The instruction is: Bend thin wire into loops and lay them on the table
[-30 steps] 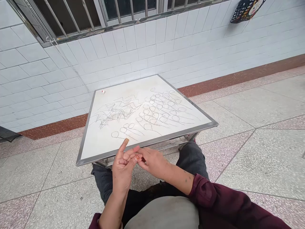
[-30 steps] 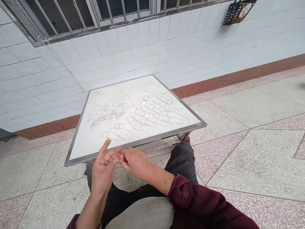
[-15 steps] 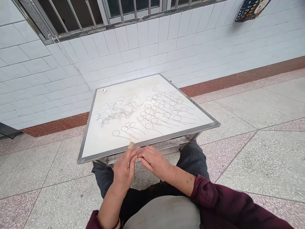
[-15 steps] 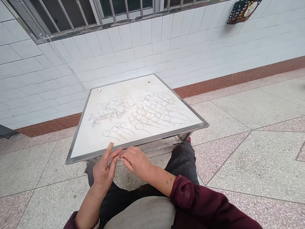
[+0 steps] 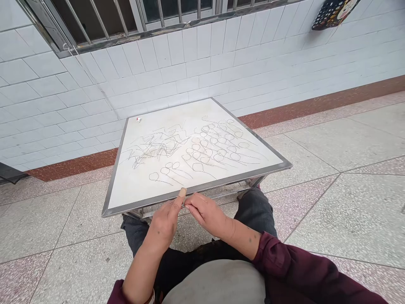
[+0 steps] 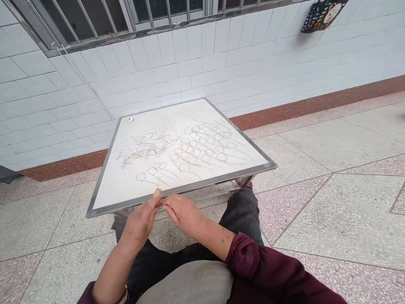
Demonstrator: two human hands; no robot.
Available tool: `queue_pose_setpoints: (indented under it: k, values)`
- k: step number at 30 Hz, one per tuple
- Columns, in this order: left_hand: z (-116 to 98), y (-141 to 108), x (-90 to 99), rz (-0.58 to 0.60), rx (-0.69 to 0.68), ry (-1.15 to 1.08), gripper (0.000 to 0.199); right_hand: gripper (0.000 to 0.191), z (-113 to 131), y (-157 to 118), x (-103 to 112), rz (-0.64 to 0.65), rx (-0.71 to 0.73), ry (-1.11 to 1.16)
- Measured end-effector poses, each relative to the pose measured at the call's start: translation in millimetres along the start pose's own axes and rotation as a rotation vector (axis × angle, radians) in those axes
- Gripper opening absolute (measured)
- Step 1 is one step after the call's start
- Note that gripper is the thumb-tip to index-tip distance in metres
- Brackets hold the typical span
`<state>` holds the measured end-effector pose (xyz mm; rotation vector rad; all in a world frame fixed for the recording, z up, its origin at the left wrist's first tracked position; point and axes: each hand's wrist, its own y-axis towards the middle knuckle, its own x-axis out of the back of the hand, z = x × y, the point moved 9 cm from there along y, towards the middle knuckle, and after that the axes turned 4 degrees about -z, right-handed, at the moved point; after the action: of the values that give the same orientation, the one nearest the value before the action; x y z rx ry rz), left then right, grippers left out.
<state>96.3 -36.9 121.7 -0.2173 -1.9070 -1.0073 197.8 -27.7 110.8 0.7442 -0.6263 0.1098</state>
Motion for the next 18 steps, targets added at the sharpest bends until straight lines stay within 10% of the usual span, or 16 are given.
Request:
queue_pose_setpoints:
  k: [9, 18]
  values:
    - [-7, -2, -3.8, 0.216, -0.092, 0.023, 0.067, 0.028, 7, -6, -8, 0.197, 0.308, -0.254]
    - [14, -3, -10.4, 0.140, 0.055, 0.006, 0.060, 0.026, 8, -3, 3, 0.122, 0.266, -0.259]
